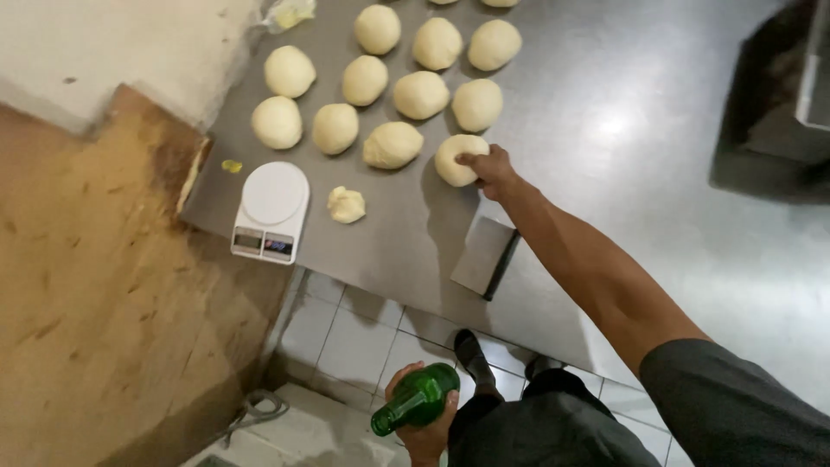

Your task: Flattening dough balls using a glass bottle as a rolling pin and shaping them into loaves to place in metal tins.

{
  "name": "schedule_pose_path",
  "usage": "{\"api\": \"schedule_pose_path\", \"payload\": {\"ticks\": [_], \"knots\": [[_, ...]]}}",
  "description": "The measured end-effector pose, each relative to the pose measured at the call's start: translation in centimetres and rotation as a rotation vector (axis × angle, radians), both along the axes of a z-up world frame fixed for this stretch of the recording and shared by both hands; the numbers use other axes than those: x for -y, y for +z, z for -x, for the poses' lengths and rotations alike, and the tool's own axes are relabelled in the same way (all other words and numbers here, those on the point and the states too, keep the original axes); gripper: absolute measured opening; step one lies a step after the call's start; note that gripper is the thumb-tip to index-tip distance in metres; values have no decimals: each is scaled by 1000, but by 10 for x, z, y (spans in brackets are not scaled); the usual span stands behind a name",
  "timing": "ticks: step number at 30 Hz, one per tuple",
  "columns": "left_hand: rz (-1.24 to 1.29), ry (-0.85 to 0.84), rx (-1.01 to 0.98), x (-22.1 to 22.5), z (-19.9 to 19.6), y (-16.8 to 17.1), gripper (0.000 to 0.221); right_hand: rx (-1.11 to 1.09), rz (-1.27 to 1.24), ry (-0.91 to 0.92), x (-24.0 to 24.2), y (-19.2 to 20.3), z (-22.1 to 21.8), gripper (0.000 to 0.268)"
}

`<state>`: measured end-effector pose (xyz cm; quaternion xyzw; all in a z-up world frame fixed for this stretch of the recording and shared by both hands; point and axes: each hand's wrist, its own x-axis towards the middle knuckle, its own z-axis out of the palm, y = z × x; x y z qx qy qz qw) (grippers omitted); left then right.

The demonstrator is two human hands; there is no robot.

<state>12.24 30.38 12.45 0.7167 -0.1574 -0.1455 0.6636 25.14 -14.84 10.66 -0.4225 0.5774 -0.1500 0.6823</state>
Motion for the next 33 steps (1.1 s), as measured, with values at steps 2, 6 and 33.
{"api": "schedule_pose_path", "payload": {"ticks": [2,6,33], "knots": [[75,-52,61,1,-6,-5,83,149,-14,25,3,13,32,82],[152,-193,-52,22,-21,2,83,594,-198,-148,-43,77,154,76],[26,-913,168,174,25,66,71,-697,898,506,-187,56,410,48]]}}
